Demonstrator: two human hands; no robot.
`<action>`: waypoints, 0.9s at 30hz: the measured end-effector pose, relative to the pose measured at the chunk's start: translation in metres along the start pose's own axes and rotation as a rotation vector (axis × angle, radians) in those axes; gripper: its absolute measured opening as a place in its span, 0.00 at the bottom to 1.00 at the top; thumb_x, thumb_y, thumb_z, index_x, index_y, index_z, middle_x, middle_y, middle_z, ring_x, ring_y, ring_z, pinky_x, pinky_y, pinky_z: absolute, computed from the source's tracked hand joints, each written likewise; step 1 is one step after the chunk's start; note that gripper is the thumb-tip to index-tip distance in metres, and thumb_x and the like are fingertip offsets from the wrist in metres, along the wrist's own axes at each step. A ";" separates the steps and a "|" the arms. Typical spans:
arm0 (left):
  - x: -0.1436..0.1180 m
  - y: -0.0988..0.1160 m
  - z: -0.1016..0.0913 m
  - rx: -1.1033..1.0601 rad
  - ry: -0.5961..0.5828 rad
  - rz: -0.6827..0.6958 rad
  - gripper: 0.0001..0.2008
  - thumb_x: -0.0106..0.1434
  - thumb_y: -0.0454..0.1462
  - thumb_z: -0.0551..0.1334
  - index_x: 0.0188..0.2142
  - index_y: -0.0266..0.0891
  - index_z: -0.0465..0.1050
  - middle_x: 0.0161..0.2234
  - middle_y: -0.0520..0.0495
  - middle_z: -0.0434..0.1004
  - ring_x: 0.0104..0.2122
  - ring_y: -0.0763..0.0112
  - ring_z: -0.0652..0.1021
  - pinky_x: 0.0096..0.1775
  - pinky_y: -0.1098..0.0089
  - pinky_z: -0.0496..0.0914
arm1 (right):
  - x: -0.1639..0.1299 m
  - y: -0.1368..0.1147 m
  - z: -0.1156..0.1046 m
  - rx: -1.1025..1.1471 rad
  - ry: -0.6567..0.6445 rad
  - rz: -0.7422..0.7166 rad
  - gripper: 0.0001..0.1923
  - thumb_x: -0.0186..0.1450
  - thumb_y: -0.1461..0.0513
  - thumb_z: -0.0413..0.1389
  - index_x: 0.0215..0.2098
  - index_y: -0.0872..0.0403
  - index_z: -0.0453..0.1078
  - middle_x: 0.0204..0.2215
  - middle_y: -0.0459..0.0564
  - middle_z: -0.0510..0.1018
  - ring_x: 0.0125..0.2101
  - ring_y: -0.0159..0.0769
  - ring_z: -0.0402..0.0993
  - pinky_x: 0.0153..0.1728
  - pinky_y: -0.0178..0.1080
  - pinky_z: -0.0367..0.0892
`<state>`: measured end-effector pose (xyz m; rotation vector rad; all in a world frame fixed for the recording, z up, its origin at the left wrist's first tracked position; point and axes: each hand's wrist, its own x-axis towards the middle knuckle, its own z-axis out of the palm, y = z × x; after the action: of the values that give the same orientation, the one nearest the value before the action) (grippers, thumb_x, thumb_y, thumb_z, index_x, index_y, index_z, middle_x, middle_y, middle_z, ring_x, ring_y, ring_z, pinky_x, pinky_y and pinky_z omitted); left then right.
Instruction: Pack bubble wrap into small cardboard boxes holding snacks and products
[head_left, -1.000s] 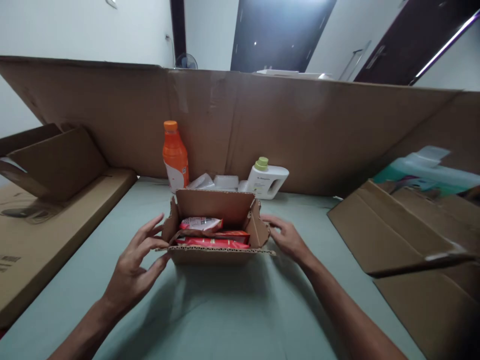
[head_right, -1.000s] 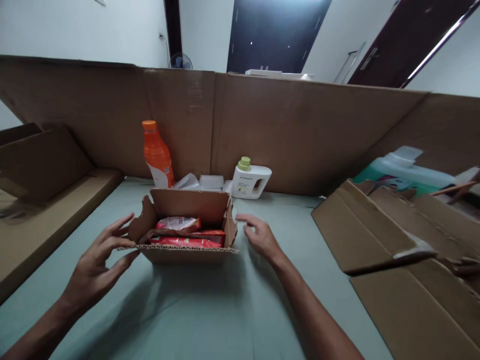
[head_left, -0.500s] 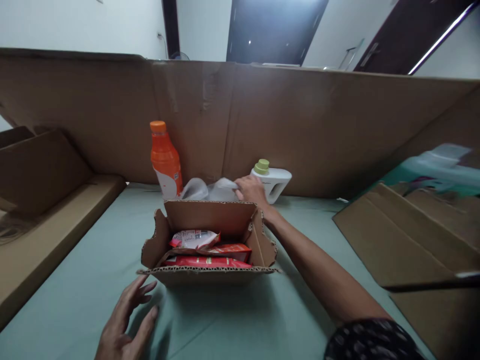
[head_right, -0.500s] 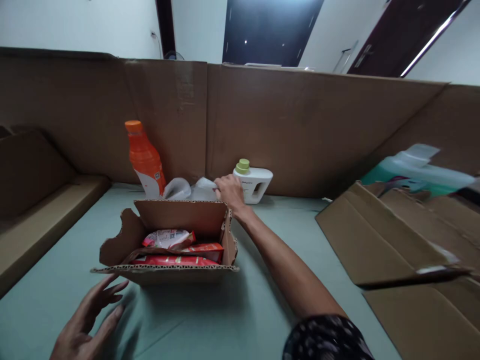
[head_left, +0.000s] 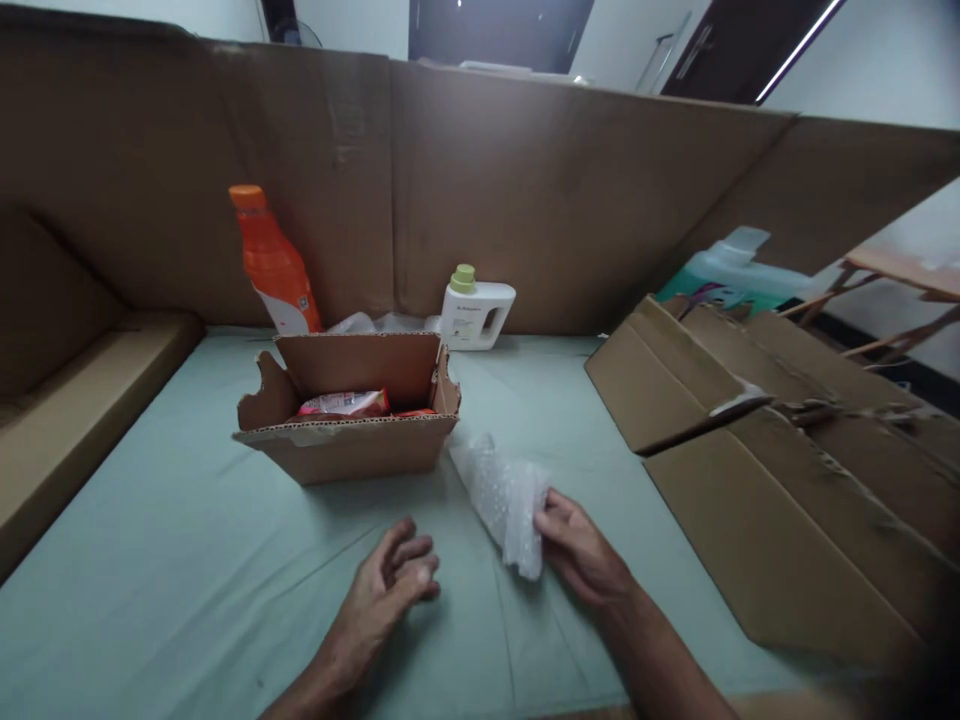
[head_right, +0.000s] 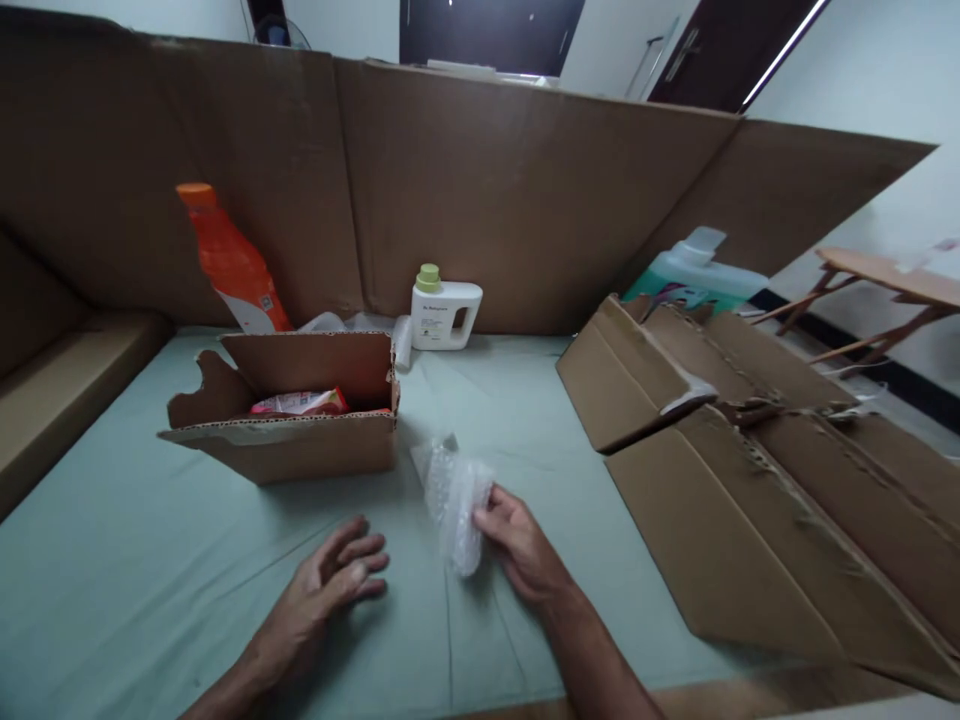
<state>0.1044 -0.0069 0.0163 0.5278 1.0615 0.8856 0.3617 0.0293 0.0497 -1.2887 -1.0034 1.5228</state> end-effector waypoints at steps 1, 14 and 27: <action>-0.001 -0.003 0.013 -0.114 -0.074 -0.099 0.40 0.47 0.50 0.77 0.55 0.36 0.70 0.52 0.30 0.76 0.49 0.49 0.79 0.50 0.53 0.74 | -0.011 0.008 0.007 0.055 -0.049 0.045 0.32 0.51 0.41 0.68 0.44 0.55 0.77 0.35 0.55 0.84 0.34 0.44 0.80 0.42 0.44 0.72; -0.003 0.010 -0.017 -0.025 0.325 0.257 0.21 0.48 0.47 0.76 0.36 0.36 0.78 0.35 0.46 0.81 0.38 0.61 0.79 0.45 0.65 0.72 | -0.037 0.036 -0.013 0.052 0.275 0.088 0.24 0.60 0.42 0.59 0.44 0.50 0.76 0.41 0.59 0.83 0.39 0.52 0.81 0.31 0.47 0.76; -0.036 0.035 -0.095 0.394 0.330 0.083 0.17 0.49 0.49 0.70 0.25 0.37 0.74 0.23 0.47 0.78 0.24 0.69 0.76 0.29 0.70 0.72 | -0.011 0.047 0.107 -1.284 -0.322 -0.637 0.21 0.66 0.66 0.55 0.57 0.51 0.71 0.62 0.57 0.71 0.61 0.52 0.67 0.61 0.59 0.62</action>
<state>-0.0021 -0.0205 0.0215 0.7749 1.5400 0.8565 0.2513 0.0004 0.0226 -1.2555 -2.5233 0.4822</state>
